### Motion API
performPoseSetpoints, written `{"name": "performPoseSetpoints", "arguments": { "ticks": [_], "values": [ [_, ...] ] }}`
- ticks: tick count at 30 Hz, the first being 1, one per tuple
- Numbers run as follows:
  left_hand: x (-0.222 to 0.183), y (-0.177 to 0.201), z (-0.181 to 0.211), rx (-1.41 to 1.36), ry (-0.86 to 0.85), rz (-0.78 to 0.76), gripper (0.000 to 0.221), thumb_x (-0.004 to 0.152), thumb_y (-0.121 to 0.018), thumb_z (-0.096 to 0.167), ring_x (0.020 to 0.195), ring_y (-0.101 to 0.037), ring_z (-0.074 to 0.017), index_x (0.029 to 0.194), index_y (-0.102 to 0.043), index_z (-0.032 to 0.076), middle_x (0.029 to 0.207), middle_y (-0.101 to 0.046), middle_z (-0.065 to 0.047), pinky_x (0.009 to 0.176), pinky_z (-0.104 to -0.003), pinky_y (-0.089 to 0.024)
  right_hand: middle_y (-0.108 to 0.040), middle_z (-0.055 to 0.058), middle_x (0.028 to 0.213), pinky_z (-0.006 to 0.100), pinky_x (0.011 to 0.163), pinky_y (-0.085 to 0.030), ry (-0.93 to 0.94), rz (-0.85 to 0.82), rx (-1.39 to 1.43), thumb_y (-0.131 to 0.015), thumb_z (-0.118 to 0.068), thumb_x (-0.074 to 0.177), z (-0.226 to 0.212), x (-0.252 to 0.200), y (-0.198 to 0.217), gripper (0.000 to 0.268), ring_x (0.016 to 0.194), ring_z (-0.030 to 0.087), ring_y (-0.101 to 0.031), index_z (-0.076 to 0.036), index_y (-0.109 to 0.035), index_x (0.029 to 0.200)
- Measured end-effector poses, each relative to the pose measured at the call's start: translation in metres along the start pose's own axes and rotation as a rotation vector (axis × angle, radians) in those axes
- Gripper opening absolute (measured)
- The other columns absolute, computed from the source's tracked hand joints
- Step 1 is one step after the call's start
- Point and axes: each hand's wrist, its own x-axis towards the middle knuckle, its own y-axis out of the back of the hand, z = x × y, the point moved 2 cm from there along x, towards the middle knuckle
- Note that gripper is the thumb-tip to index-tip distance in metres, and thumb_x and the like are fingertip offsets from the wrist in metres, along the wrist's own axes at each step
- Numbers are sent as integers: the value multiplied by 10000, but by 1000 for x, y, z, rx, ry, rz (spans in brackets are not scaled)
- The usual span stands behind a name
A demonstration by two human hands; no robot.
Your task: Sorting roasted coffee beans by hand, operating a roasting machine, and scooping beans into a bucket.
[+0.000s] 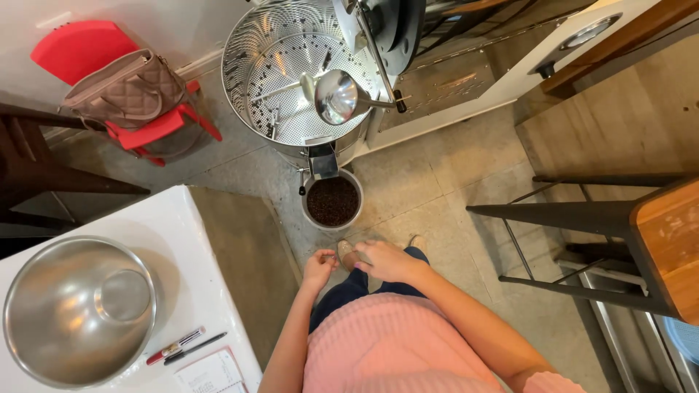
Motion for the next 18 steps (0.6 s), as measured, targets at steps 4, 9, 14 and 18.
{"name": "performPoseSetpoints", "arguments": {
  "ticks": [4, 9, 14, 18],
  "values": [
    [-14, -8, 24, -15, -22, -18, 276, 929, -644, 140, 785, -772, -174, 1191, -727, 113, 879, -798, -110, 754, -251, -564, -648, 221, 1279, 554, 1000, -531, -35, -13, -9, -539, -397, 998, -4, -5, 8, 448, 1200, 432, -641, -137, -571, 1361],
    [-36, -14, 60, 35, -63, -35, 260, 926, -657, 201, 826, -782, -161, 1166, -750, 163, 870, -801, -66, 800, -261, -562, -611, 256, 1351, 558, 1019, -512, -44, -21, 16, -536, -386, 1000, 0, -7, 9, 492, 1245, 446, -613, -124, -553, 1416],
    [-38, -22, 63, 129, -86, -34, 264, 876, -705, 270, 854, -770, -132, 1132, -761, 233, 810, -793, 13, 827, -263, -564, -611, 244, 1349, 542, 1015, -516, -58, -29, 33, -541, -373, 1003, -9, -16, 19, 492, 1253, 419, -615, -122, -549, 1426],
    [-20, -29, 35, 224, -109, 4, 305, 767, -773, 258, 887, -746, -162, 1073, -789, 263, 807, -769, 42, 853, -306, -567, -631, 240, 1314, 544, 994, -534, -43, -15, 43, -552, -354, 999, -17, -23, 29, 476, 1234, 417, -627, -104, -557, 1404]
  ]
}}
